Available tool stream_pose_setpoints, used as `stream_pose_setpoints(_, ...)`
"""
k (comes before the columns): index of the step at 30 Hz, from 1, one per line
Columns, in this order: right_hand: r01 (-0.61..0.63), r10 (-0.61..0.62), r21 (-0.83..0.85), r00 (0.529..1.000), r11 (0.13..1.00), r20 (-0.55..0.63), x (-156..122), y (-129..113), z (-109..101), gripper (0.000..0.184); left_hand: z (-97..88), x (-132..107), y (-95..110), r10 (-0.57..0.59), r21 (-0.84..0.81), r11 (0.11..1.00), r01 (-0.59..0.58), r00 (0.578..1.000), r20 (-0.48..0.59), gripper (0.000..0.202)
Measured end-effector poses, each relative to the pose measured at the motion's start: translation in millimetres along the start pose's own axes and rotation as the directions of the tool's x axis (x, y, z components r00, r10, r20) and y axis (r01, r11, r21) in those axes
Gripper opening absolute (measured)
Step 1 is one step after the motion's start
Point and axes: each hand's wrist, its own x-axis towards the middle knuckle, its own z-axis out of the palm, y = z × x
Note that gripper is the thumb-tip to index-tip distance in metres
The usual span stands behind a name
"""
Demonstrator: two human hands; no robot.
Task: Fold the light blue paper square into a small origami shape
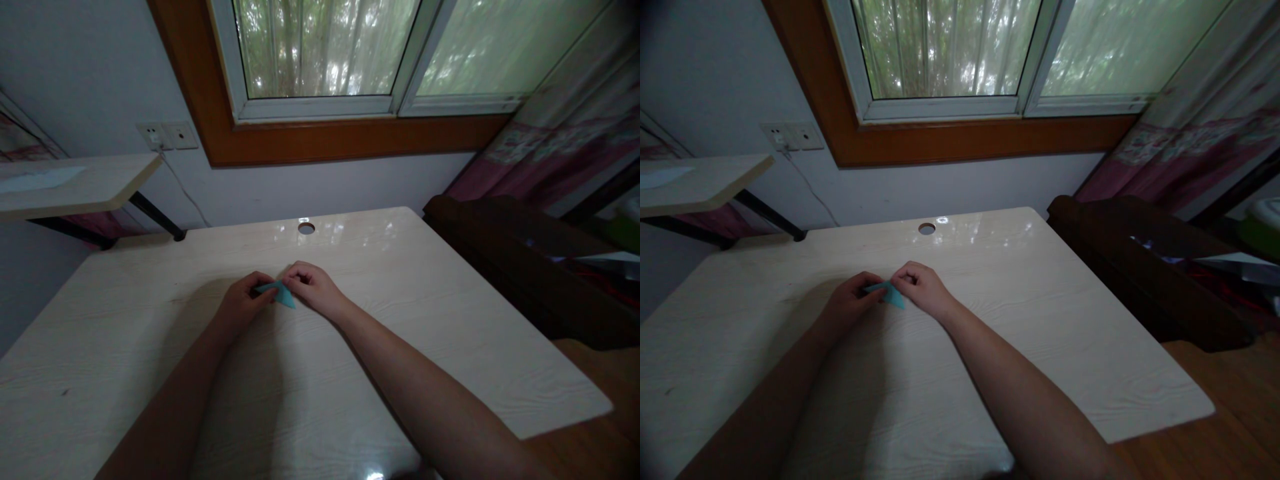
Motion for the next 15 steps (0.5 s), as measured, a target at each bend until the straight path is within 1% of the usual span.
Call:
stream_pose_setpoints(3, 0.041, -0.041, -0.051, 0.999, 0.998, 0.014, 0.0, -1.3, 1.2, 0.017, 0.2, 1.5, -3.6, 0.004, -0.014, 1.0, -0.004, 1.0, -0.009, 0.025)
stream_pose_setpoints(6, 0.079, -0.074, -0.098, 0.996, 0.992, 0.046, 0.5, 0.2, 3.4, 0.016, 1.3, 2.8, -7.6, 0.031, -0.017, 0.999, -0.031, 0.999, -0.045, 0.026)
stream_pose_setpoints(9, 0.069, -0.063, -0.121, 0.997, 0.99, 0.05, 0.7, 2.3, 4.8, 0.017, 2.3, 3.1, -9.4, 0.051, -0.053, 0.997, -0.055, 0.996, -0.078, 0.03)
stream_pose_setpoints(11, 0.058, -0.053, -0.128, 0.998, 0.99, 0.042, 0.5, 2.5, 4.6, 0.018, 2.3, 3.0, -9.0, 0.051, -0.072, 0.996, -0.056, 0.997, -0.065, 0.034)
stream_pose_setpoints(15, 0.066, -0.062, -0.115, 0.997, 0.991, 0.037, 0.2, 0.6, 3.1, 0.019, 1.5, 2.8, -7.3, 0.064, -0.084, 0.994, -0.066, 0.997, -0.032, 0.031)
